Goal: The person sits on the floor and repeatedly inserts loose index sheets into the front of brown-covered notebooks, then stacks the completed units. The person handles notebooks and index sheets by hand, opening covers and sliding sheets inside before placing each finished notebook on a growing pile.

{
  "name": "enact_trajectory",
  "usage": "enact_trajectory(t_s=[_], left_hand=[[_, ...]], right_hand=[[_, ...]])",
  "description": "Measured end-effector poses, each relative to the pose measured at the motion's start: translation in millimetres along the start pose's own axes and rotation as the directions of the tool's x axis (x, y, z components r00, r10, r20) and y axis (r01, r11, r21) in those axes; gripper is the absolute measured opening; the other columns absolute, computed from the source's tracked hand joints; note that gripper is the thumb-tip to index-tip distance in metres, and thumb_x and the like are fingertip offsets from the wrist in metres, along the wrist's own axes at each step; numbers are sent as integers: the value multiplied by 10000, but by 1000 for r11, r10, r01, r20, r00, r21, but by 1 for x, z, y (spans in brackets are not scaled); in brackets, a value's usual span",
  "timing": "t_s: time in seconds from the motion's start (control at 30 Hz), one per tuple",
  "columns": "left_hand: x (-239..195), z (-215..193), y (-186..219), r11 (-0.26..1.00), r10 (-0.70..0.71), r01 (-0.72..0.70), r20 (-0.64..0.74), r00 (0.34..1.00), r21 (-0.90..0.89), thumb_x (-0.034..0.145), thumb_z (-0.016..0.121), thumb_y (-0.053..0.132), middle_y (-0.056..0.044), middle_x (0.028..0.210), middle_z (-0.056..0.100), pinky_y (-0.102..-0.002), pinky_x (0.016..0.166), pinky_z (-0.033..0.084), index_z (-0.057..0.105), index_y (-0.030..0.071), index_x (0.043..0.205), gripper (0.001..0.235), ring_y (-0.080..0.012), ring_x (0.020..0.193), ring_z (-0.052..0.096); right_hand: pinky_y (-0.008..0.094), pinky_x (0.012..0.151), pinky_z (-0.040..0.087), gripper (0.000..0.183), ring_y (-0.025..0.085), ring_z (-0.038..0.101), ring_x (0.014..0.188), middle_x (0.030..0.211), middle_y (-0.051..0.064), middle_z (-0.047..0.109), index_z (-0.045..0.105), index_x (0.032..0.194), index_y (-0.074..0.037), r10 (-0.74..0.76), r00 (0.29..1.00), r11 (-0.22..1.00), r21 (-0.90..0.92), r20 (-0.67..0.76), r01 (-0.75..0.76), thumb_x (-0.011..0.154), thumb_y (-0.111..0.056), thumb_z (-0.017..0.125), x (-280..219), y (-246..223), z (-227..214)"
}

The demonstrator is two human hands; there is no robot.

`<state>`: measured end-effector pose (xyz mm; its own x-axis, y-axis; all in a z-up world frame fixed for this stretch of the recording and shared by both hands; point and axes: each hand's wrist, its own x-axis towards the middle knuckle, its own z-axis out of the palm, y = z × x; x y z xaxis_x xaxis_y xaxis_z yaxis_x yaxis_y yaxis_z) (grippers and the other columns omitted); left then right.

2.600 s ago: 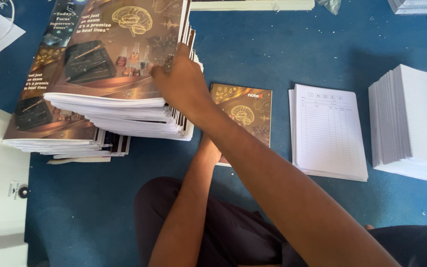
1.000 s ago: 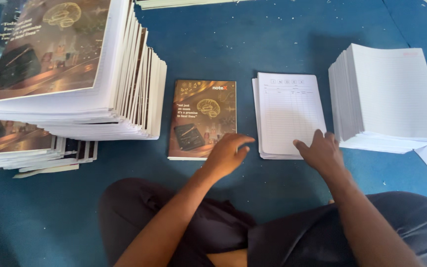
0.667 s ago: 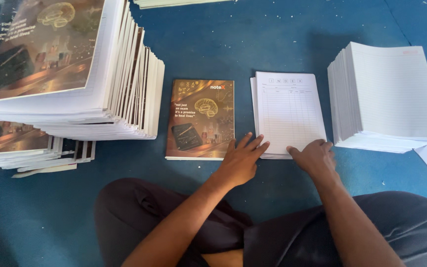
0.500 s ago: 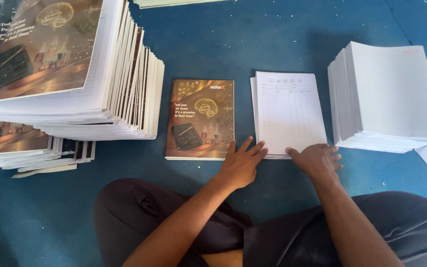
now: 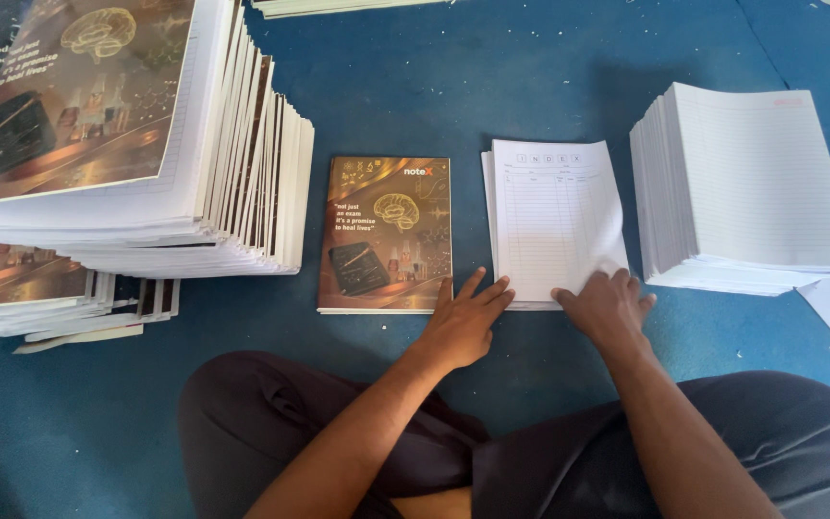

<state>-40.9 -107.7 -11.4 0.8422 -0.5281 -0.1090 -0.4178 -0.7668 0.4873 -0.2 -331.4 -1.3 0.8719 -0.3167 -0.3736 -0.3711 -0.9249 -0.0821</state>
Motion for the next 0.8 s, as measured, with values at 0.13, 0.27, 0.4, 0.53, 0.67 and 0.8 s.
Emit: enact_trajectory(t_s=[0.13,0.27,0.4,0.53,0.67,0.8], left_hand=[[0,1,-4,999,22,-23,-30,999,-25,830,664,26,6,1634,328,-668,1200,137,461,168,1492,707,-286,1544,178],[2,0,-15,994,55,-71,-178,983,-85,829,645,10,-45,1565,441,-629,1164,215,541,152,1432,628,-314,1504,273],[9,1,-27,975,40,-142,-498,866,-168,895,633,45,-100,1393,640,-489,1170,395,631,119,1347,457,-319,1389,508],[13,-1,-45,854,-174,-93,-451,876,-511,931,637,105,-137,1284,697,-400,1027,492,669,75,1298,370,-286,1225,625],[22,-1,-60,538,-355,-59,-289,889,-841,957,636,202,-136,1223,726,-312,927,539,644,38,1308,388,-209,1134,693],[24,-2,-71,200,-465,23,-74,882,-980,922,632,297,-131,1226,698,-356,866,551,612,27,1345,502,-231,1109,674]], right_hand=[[602,1116,362,628,399,545,1271,1317,241,587,637,1302,-28,-121,985,992,13,-126,124,839,-431,769,-1,-7,-3],[506,962,536,558,395,666,1085,1203,234,654,635,1252,7,-196,951,971,86,-241,222,833,-331,784,-3,-10,-3],[494,880,574,482,417,688,993,1124,249,671,622,1201,42,-258,903,931,160,-344,327,828,-212,790,-8,-11,-7],[475,948,549,372,374,679,1060,1174,215,675,649,1172,5,-363,833,873,160,-417,460,854,-158,749,-14,-19,-7],[563,1122,385,306,340,635,1164,1216,156,684,690,1141,-41,-488,691,799,46,-533,599,855,-135,743,-20,-24,-6],[657,1203,227,274,295,601,1227,1306,146,645,718,1141,-86,-545,642,766,-9,-539,643,872,-139,735,-22,-27,-7]])
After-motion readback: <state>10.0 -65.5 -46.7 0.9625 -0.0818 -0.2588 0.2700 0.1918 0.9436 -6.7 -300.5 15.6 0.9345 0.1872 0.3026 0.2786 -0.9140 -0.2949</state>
